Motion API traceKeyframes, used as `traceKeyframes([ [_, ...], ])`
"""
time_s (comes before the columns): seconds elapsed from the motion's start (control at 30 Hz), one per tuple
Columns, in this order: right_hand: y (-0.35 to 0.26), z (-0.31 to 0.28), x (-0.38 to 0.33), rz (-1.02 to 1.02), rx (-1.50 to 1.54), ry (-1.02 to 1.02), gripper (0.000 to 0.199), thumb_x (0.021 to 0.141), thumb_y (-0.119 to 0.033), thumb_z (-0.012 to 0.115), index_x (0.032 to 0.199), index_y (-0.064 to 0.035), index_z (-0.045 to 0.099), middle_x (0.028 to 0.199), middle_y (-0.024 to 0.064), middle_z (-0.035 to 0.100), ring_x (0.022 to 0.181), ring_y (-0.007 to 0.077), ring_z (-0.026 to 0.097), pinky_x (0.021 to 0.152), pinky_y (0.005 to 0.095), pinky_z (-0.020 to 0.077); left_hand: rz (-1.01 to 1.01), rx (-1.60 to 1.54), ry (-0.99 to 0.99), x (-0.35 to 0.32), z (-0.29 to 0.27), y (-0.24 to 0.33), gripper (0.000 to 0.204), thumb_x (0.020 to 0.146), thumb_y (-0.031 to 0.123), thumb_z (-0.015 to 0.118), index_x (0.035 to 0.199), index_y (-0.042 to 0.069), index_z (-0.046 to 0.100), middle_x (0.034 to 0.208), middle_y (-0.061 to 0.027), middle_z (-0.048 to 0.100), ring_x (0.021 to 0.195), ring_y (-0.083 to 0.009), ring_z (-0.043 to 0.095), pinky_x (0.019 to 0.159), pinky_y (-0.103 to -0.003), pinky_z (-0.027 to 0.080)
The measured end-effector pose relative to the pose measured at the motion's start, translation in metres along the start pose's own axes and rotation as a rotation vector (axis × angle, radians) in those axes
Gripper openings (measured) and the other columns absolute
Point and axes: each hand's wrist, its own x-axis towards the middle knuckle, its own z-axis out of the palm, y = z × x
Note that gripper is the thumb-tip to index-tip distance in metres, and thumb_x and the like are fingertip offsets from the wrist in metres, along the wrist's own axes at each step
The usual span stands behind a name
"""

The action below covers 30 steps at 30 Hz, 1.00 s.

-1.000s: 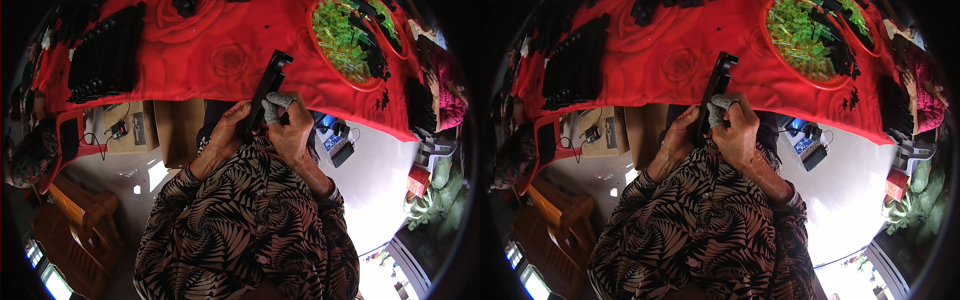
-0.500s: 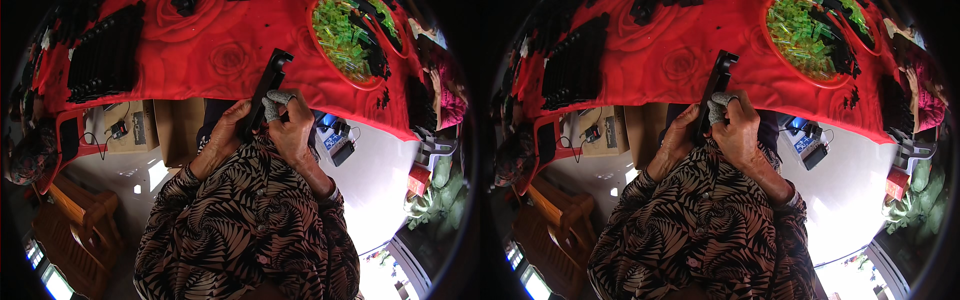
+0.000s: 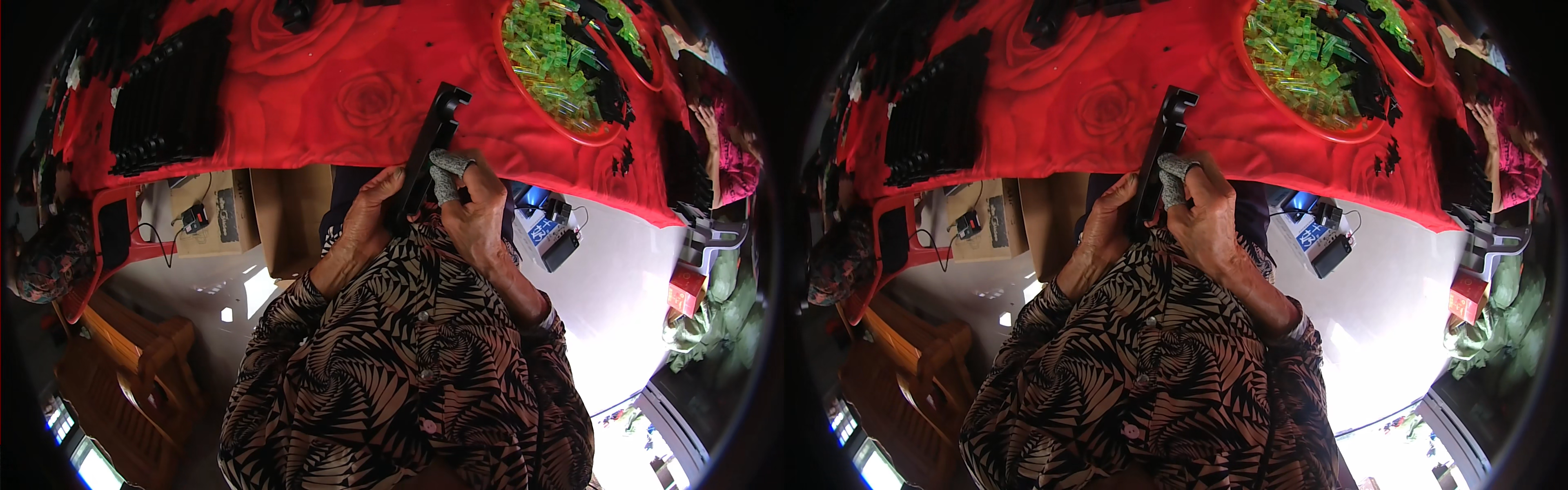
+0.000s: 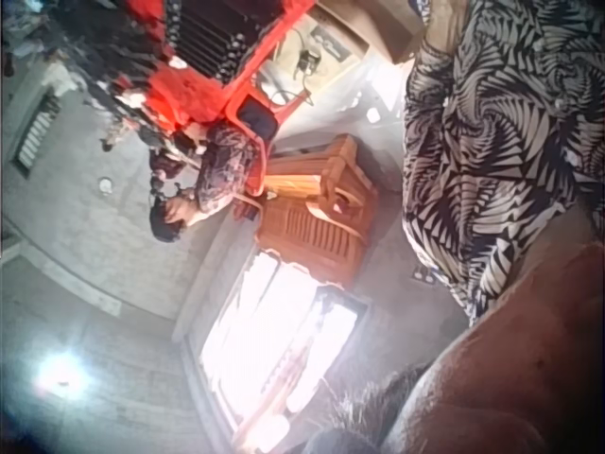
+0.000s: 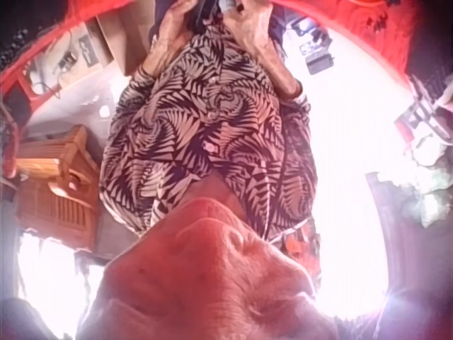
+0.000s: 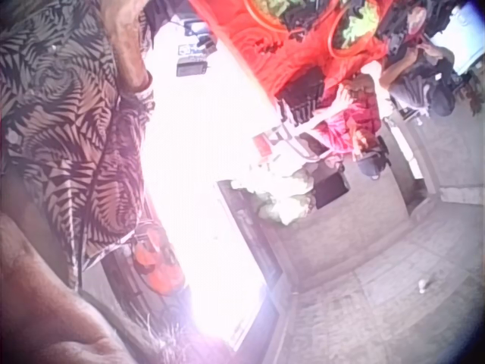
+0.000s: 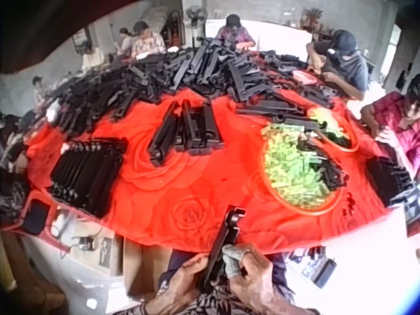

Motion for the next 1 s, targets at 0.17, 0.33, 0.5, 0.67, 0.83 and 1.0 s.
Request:
traceKeyframes([
  [0.17,0.005,0.003,0.002,0.012,0.003,-0.039,0.029,0.059,0.012,0.057,0.088,0.0059,0.056,0.085,0.0128,0.053,0.061,0.0226,0.052,0.054,0.0348,0.0431,0.020,0.012,-0.014,-0.001,0.002,0.000,0.024,0.095,0.024,0.063,0.107,0.003,0.065,0.093,-0.0065,0.068,0.074,-0.0149,0.062,0.063,-0.028,0.049],
  [0.33,0.000,0.002,0.002,0.062,-0.021,-0.076,0.030,0.059,0.011,0.058,0.088,0.0060,0.056,0.084,0.0135,0.053,0.064,0.0272,0.056,0.056,0.0378,0.0454,0.014,0.061,-0.002,-0.002,0.004,0.002,0.025,0.096,0.025,0.062,0.107,0.003,0.064,0.092,-0.0069,0.068,0.074,-0.0160,0.063,0.063,-0.028,0.049],
  [0.5,0.002,0.002,-0.004,-0.130,-0.219,-0.088,0.031,0.057,0.002,0.066,0.087,0.0043,0.056,0.094,0.0150,0.053,0.077,0.0335,0.060,0.060,0.0409,0.0502,0.010,0.064,0.072,-0.005,0.008,0.002,0.025,0.096,0.026,0.062,0.106,0.004,0.063,0.090,-0.0049,0.066,0.072,-0.0145,0.062,0.062,-0.027,0.049],
  [0.67,0.000,0.007,-0.008,-0.245,-0.449,-0.145,0.033,0.055,-0.010,0.074,0.080,0.0015,0.056,0.102,0.0171,0.050,0.086,0.0316,0.059,0.061,0.0387,0.0530,0.000,0.050,0.094,-0.004,0.007,0.000,0.020,0.097,0.026,0.061,0.101,0.007,0.063,0.088,-0.0005,0.065,0.073,-0.0109,0.061,0.061,-0.027,0.049],
  [0.83,-0.006,0.011,-0.008,-0.313,-0.630,-0.212,0.038,0.051,-0.018,0.079,0.075,0.0004,0.056,0.098,0.0171,0.048,0.087,0.0297,0.057,0.061,0.0366,0.0534,0.046,0.145,0.063,-0.003,0.005,-0.001,0.017,0.100,0.024,0.055,0.098,0.009,0.061,0.089,0.0021,0.064,0.076,-0.0090,0.060,0.063,-0.026,0.051],
  [1.0,-0.010,0.007,-0.011,-0.311,-0.630,-0.225,0.044,0.052,-0.017,0.080,0.083,0.0055,0.059,0.106,0.0217,0.051,0.091,0.0336,0.060,0.067,0.0388,0.0558,0.043,0.154,0.128,-0.008,0.015,0.000,0.017,0.101,0.024,0.053,0.100,0.010,0.062,0.089,0.0028,0.064,0.077,-0.0075,0.061,0.060,-0.026,0.050],
])
